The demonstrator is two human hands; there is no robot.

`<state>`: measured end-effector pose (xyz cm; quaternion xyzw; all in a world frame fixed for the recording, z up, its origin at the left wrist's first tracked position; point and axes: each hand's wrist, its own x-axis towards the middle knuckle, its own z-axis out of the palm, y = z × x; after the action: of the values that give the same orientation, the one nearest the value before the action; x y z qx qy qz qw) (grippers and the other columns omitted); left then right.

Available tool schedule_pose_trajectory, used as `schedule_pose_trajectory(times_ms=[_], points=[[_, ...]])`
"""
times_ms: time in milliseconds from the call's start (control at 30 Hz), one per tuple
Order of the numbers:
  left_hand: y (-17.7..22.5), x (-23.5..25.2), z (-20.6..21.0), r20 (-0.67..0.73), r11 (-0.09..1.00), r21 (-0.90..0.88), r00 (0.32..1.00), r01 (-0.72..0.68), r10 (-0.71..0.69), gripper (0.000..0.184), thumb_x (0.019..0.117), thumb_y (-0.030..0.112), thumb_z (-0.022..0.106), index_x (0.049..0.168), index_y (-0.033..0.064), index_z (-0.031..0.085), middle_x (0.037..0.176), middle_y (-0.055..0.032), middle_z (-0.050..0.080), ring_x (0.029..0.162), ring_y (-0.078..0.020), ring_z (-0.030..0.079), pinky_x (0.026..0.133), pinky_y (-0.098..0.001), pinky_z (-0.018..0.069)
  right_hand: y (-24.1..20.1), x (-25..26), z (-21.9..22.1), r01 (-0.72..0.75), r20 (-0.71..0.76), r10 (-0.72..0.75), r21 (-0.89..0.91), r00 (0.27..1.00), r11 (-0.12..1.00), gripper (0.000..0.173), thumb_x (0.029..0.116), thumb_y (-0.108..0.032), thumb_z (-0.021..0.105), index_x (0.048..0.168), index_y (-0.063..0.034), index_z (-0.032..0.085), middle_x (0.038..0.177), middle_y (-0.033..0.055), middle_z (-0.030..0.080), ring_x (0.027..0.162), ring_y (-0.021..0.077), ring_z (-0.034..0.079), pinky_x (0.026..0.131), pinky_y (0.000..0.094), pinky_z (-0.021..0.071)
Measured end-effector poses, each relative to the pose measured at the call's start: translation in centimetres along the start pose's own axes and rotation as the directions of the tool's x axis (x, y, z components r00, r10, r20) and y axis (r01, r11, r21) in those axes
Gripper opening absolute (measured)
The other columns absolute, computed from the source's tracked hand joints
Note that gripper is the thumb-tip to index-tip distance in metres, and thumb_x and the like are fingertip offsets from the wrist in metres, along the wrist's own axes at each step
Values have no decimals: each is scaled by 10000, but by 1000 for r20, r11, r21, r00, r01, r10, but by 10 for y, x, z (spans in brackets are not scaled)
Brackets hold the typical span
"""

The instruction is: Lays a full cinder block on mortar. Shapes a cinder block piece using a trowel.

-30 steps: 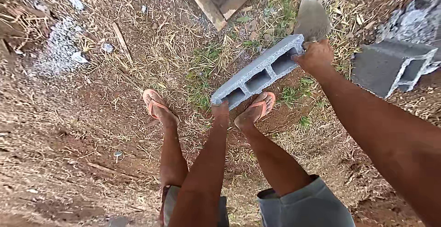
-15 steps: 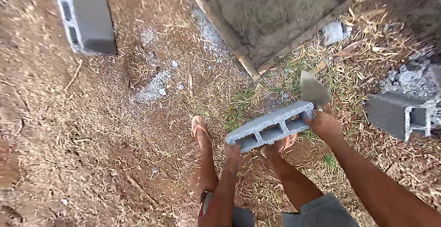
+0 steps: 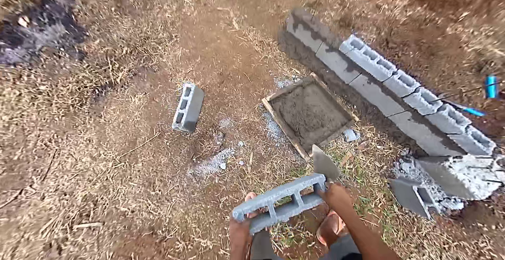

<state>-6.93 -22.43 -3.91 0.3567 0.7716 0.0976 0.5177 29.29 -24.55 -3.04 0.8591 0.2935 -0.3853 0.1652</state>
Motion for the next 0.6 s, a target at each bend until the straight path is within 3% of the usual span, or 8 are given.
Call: schedule_pose_trajectory(times_ms=[100,200,300,433,600], points=[[32,9,-57,-31,1000,28,999,-8,9,662,873,140,755,1439,-50,469,1244,-304,633,1153,-431,629,977,-623,502,-56,-30,-28,41,-17,-40,12,999,999,507,921,-501,694,1246,-113,712,1374,244,607,1240,428,617,976,632,528],[62,30,-95,-70,996,-41,994,-83,80,634,847,91,764,1410,-41,503,1222,-286,645,1115,-406,645,951,-607,520,-105,-43,-57,90,-29,-89,42,996,995,512,920,-481,699,1248,-88,706,1372,251,604,1248,427,611,986,624,525],[109,53,-124,-92,997,11,992,-82,83,620,849,127,784,1382,-56,525,1224,-292,642,1134,-415,636,967,-614,506,-151,-38,-86,135,-67,-131,67,989,989,526,906,-474,711,1244,-71,700,1382,265,588,1258,434,599,988,635,519],[171,93,-138,-97,986,-50,983,-162,157,552,822,30,756,1328,-68,556,1203,-293,639,1101,-402,634,936,-602,513,-203,-16,-133,148,-99,-137,111,986,983,551,905,-475,717,1271,-65,685,1428,269,543,1264,438,589,991,629,518],[258,157,-131,-79,987,-56,986,-150,145,667,858,13,748,1456,-29,454,1323,-289,595,1184,-401,609,987,-593,500,-253,38,-184,103,-93,-86,201,992,974,562,899,-452,726,1287,-50,664,1446,255,528,1249,419,602,978,614,527]])
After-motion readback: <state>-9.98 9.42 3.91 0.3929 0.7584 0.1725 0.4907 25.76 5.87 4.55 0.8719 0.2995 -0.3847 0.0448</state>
